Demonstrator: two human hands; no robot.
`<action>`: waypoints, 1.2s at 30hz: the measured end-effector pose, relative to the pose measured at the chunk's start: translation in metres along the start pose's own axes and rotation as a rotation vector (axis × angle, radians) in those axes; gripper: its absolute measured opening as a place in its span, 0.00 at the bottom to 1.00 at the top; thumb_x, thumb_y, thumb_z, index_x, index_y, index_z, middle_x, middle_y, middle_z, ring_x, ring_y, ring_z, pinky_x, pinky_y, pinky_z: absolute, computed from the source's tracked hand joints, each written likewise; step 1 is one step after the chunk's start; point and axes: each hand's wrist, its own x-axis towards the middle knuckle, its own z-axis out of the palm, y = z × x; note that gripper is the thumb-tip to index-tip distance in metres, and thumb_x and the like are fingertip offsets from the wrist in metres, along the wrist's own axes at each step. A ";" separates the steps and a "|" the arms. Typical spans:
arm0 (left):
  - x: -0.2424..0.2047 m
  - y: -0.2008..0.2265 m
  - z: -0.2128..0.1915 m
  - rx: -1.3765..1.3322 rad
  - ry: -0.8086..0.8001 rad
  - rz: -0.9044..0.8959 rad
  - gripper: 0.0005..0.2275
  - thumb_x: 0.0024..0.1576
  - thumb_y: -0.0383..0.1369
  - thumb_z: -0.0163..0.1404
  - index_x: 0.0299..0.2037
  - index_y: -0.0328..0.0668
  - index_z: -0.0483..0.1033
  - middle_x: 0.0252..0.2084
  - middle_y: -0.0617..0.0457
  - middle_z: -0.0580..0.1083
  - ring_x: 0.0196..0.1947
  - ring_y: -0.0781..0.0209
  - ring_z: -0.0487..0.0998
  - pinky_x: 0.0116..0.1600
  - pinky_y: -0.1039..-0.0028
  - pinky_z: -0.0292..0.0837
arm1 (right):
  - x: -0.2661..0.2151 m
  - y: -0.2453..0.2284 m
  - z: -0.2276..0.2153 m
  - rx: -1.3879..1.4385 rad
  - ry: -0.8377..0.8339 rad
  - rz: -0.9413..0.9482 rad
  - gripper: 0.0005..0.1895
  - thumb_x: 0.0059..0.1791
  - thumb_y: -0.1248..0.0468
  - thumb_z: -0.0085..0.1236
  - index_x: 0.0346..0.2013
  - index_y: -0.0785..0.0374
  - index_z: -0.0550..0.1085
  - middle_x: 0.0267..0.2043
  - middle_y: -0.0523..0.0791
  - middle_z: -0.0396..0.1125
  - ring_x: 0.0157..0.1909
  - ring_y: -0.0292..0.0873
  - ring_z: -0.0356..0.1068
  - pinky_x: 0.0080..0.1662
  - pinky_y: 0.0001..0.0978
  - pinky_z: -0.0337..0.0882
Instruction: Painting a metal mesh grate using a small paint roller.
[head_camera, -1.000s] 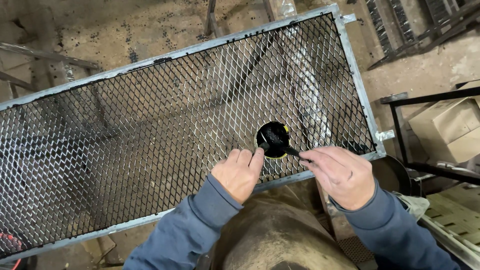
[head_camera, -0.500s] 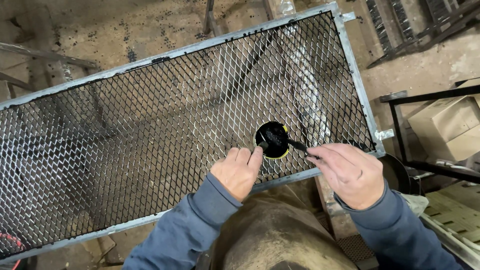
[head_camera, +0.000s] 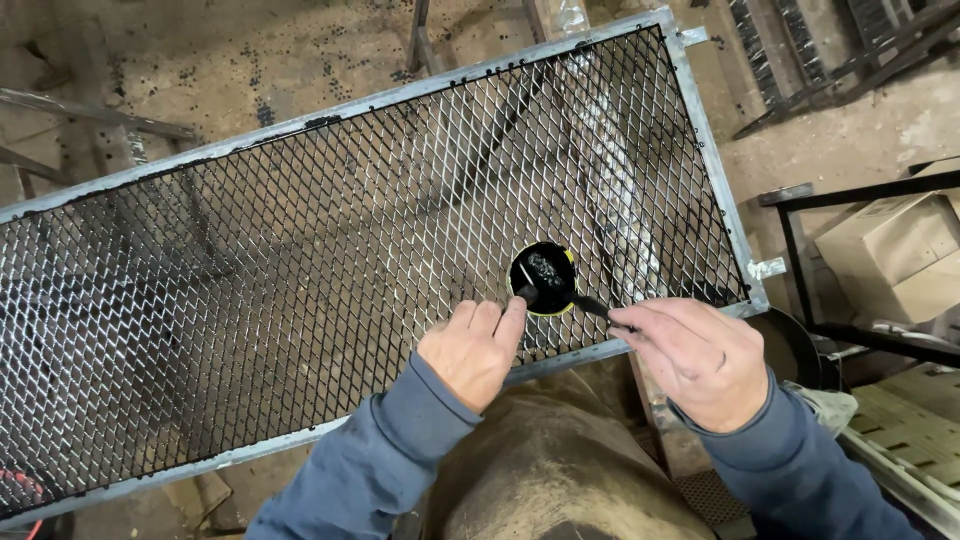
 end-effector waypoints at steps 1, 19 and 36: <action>-0.002 0.001 -0.003 0.002 0.002 0.001 0.18 0.55 0.29 0.49 0.56 0.35 0.75 0.34 0.51 0.72 0.37 0.57 0.76 0.31 0.70 0.77 | -0.002 -0.001 -0.002 -0.001 0.003 -0.001 0.15 0.41 0.69 0.70 0.41 0.62 0.79 0.39 0.46 0.74 0.38 0.46 0.76 0.39 0.33 0.75; -0.123 -0.006 0.025 -0.079 0.491 -0.392 0.19 0.53 0.23 0.59 0.55 0.36 0.77 0.33 0.50 0.72 0.31 0.54 0.73 0.36 0.66 0.72 | -0.009 0.017 0.051 0.118 0.107 0.097 0.13 0.45 0.72 0.68 0.43 0.65 0.80 0.39 0.48 0.75 0.36 0.43 0.76 0.39 0.29 0.74; -0.114 -0.021 0.127 0.116 0.275 -0.476 0.21 0.54 0.36 0.60 0.57 0.39 0.75 0.27 0.52 0.73 0.29 0.54 0.76 0.30 0.64 0.75 | -0.052 0.064 0.123 0.225 0.134 0.112 0.39 0.33 0.57 0.78 0.56 0.62 0.71 0.54 0.50 0.68 0.51 0.47 0.72 0.53 0.37 0.74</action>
